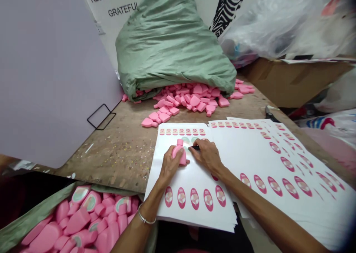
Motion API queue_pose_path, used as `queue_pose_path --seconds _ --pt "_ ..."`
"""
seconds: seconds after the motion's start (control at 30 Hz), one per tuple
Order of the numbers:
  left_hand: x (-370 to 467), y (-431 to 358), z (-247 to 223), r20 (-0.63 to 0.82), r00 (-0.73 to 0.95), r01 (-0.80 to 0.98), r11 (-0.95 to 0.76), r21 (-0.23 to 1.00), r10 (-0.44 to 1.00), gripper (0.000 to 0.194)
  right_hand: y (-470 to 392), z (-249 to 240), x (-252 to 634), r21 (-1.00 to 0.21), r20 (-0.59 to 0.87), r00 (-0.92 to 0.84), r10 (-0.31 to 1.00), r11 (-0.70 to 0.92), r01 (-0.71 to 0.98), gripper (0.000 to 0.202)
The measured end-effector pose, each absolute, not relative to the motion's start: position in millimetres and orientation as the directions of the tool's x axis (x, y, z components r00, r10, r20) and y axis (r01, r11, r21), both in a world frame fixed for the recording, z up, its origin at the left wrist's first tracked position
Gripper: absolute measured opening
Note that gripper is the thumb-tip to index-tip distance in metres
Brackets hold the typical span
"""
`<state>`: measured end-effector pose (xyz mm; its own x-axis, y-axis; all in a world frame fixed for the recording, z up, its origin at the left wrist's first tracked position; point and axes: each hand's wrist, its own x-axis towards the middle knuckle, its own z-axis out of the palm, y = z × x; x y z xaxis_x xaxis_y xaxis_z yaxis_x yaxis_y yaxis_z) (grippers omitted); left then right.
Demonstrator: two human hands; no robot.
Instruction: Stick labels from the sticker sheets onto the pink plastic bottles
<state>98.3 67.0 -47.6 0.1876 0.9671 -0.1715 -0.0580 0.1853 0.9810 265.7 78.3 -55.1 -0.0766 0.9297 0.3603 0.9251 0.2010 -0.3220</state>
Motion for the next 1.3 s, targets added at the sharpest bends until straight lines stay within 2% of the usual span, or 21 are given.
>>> queue_pose_path --seconds 0.17,0.27,0.37,0.47,0.57,0.67,0.77,0.9,1.3 --pt "99.6 65.7 -46.0 -0.177 0.167 -0.08 0.192 0.978 0.97 0.044 74.3 -54.7 263.4 -0.186 0.507 -0.178 0.843 0.308 0.933 0.017" --pt "100.6 64.6 -42.1 -0.187 0.152 -0.093 0.202 0.975 0.971 0.045 70.9 -52.3 263.4 -0.182 0.556 -0.208 0.805 0.362 0.914 0.018" --pt "100.5 64.4 -39.6 -0.206 0.145 -0.113 0.223 0.968 0.968 0.046 69.5 -48.9 263.8 -0.289 0.555 -0.126 0.823 0.332 0.898 0.018" --pt "99.0 64.1 -38.7 -0.196 0.134 -0.168 0.217 0.962 0.971 0.047 68.8 -42.1 264.9 -0.487 0.51 0.03 0.86 0.26 0.834 0.02" --pt "96.8 60.9 -33.9 -0.191 0.112 -0.227 0.212 0.95 0.975 0.049 65.0 -27.8 265.8 -0.74 0.404 0.19 0.895 0.198 0.643 0.025" --pt "95.6 53.6 -21.2 -0.188 0.115 -0.332 0.216 0.918 0.975 0.05 55.0 -8.9 262.8 -0.872 0.28 0.2 0.939 0.161 0.463 0.028" --pt "96.0 44.7 -5.1 -0.201 0.168 -0.435 0.255 0.864 0.965 0.056 41.5 6.2 254.6 -0.89 0.243 0.106 0.964 0.178 0.42 0.028" --pt "97.4 35.1 8.8 -0.223 0.21 -0.487 0.3 0.82 0.952 0.058 28.6 15.3 244.5 -0.902 0.266 0.049 0.963 0.231 0.365 0.026" --pt "97.3 27.0 16.1 -0.213 0.255 -0.486 0.315 0.815 0.943 0.058 22.8 20.9 242.5 -0.901 0.274 0.018 0.962 0.25 0.355 0.024"
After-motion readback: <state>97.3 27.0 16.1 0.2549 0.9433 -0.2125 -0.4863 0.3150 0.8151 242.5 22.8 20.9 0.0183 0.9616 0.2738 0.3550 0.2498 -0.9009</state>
